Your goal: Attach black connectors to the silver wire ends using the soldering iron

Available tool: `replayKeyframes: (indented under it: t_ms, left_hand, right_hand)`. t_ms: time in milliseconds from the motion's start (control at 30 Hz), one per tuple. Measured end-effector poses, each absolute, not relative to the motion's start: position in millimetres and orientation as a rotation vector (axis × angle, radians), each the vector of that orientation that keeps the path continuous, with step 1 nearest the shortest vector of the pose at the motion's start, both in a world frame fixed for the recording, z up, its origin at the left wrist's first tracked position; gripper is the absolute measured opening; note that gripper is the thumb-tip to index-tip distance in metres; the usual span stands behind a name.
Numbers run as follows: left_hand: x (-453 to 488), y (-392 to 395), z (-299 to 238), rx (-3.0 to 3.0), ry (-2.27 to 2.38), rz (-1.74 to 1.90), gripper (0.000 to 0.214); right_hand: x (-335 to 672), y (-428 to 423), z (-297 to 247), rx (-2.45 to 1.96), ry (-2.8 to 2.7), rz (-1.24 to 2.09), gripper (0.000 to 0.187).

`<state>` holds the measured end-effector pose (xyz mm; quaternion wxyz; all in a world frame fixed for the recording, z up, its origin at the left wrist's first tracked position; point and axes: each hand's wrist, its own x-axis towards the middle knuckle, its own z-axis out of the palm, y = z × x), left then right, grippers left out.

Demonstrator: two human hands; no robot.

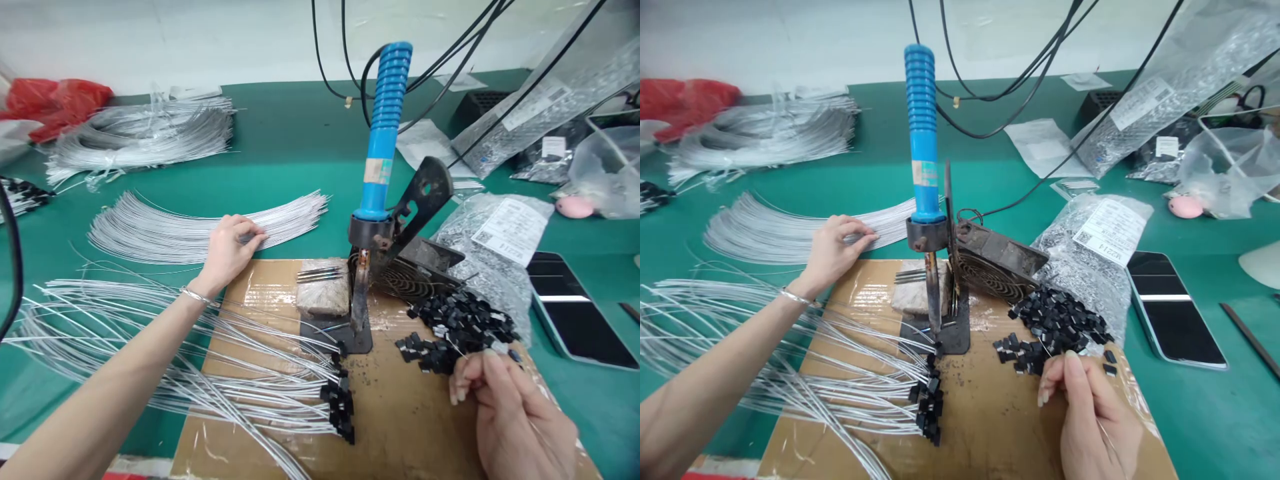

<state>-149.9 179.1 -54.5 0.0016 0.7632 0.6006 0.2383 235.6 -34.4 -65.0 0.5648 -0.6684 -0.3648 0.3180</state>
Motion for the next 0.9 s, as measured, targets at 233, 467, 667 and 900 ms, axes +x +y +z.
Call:
replayKeyframes:
  t_ms: [233, 467, 667, 900]
  left_hand:
    - [-153.6, 172.1, -45.2, 2.207, 1.831, 0.976, 0.015]
    - [-149.6, 166.9, -33.9, 1.926, 1.756, 1.123, 0.016]
    - [-150.3, 140.0, 8.2, 1.876, 1.702, 1.008, 0.013]
    - [-165.7, 76.8, 39.9, 1.814, 1.474, 0.416, 0.017]
  right_hand:
    - [236.3, -34.0, -65.4, -1.6, -0.85, 0.743, 0.047]
    - [232.9, -34.3, -62.1, -1.621, -0.86, 0.729, 0.048]
    - [236.7, -33.2, -61.9, -1.476, -0.754, 0.813, 0.042]
    - [231.6, -39.1, -62.0, -1.382, -0.775, 0.852, 0.054]
